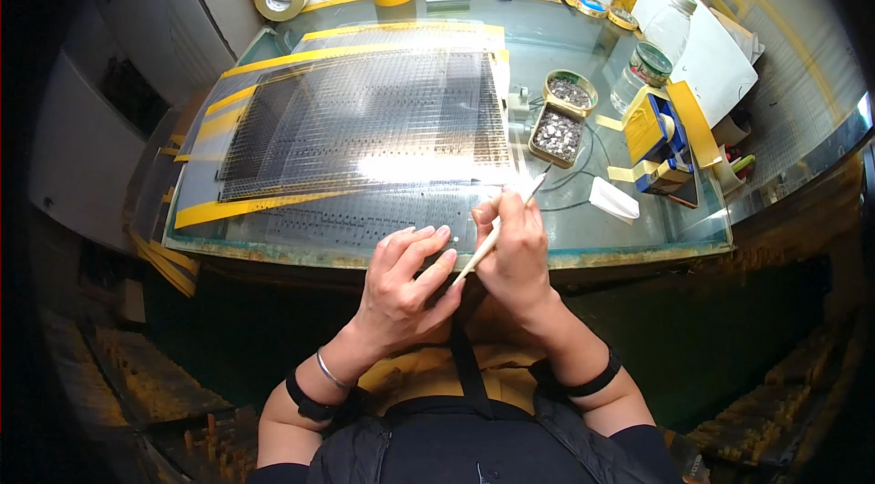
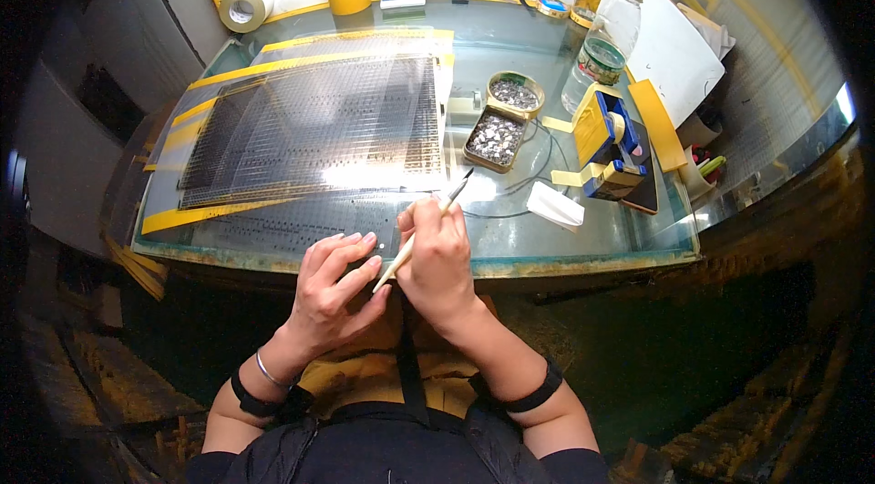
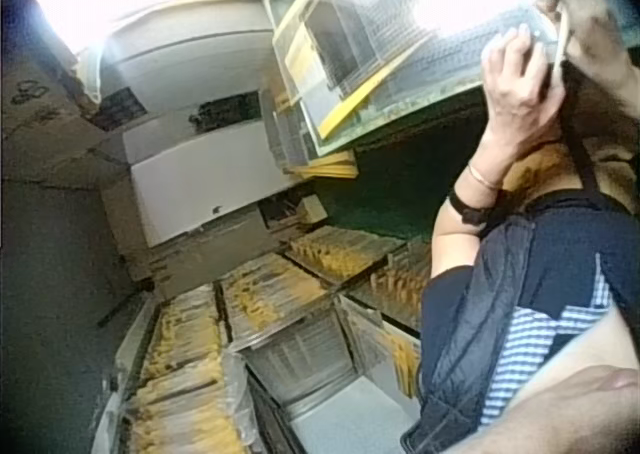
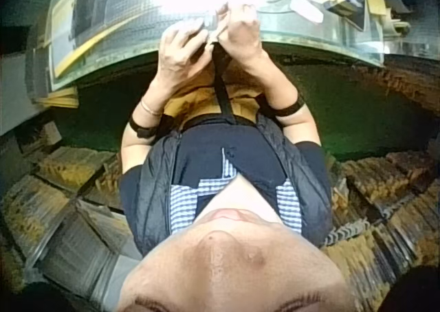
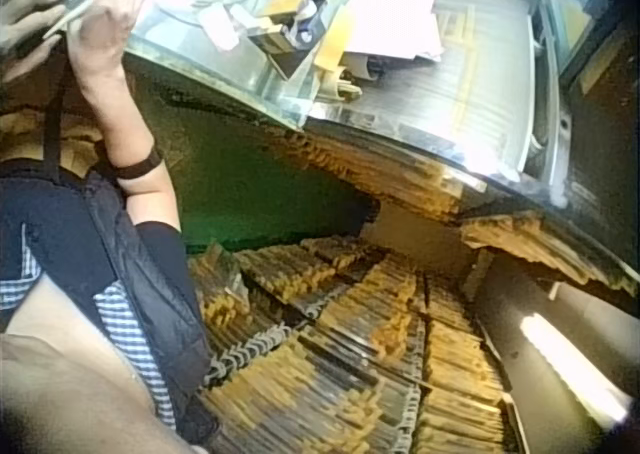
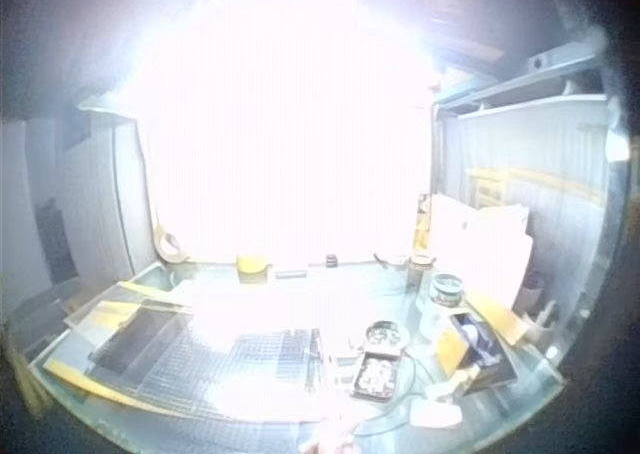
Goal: Manually assemble small metal components onto a mesh grid using a specialized tool at a workstation.
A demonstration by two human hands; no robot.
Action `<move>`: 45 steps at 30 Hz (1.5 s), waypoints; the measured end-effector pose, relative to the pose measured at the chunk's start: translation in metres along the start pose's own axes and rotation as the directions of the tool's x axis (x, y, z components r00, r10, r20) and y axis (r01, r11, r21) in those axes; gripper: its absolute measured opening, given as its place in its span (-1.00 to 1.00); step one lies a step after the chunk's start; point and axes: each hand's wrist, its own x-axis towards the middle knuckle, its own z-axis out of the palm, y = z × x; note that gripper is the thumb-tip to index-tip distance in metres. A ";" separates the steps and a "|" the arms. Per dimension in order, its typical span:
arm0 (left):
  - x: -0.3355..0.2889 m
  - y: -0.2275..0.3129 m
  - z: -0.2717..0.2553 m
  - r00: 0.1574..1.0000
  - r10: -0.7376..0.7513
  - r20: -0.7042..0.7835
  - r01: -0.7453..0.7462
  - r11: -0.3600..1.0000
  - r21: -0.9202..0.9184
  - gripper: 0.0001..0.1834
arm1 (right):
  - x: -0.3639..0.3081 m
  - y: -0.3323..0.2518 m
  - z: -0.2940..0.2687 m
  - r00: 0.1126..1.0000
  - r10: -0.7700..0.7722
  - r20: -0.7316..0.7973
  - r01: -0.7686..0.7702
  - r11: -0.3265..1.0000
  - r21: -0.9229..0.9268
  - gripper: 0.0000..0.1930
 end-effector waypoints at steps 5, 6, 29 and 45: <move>0.004 0.003 -0.006 0.999 -0.034 0.004 0.035 0.998 -0.047 -0.68 | 0.001 0.003 -0.003 0.999 0.037 -0.022 -0.036 0.999 0.036 -0.80; 0.005 0.002 -0.007 0.999 -0.036 0.003 0.036 0.998 -0.046 -0.68 | 0.001 0.004 -0.002 0.999 0.036 -0.021 -0.036 0.999 0.037 -0.80; 0.053 -0.014 -0.012 0.901 -0.290 0.324 0.352 0.923 -0.154 -0.86 | -0.001 0.010 -0.007 0.983 0.170 -0.072 -0.130 0.915 0.383 -0.79; 0.166 -0.012 0.023 0.966 -0.087 0.245 0.153 0.952 -0.265 -0.92 | -0.017 0.072 -0.080 0.951 0.109 -0.290 -0.019 0.956 0.294 -0.78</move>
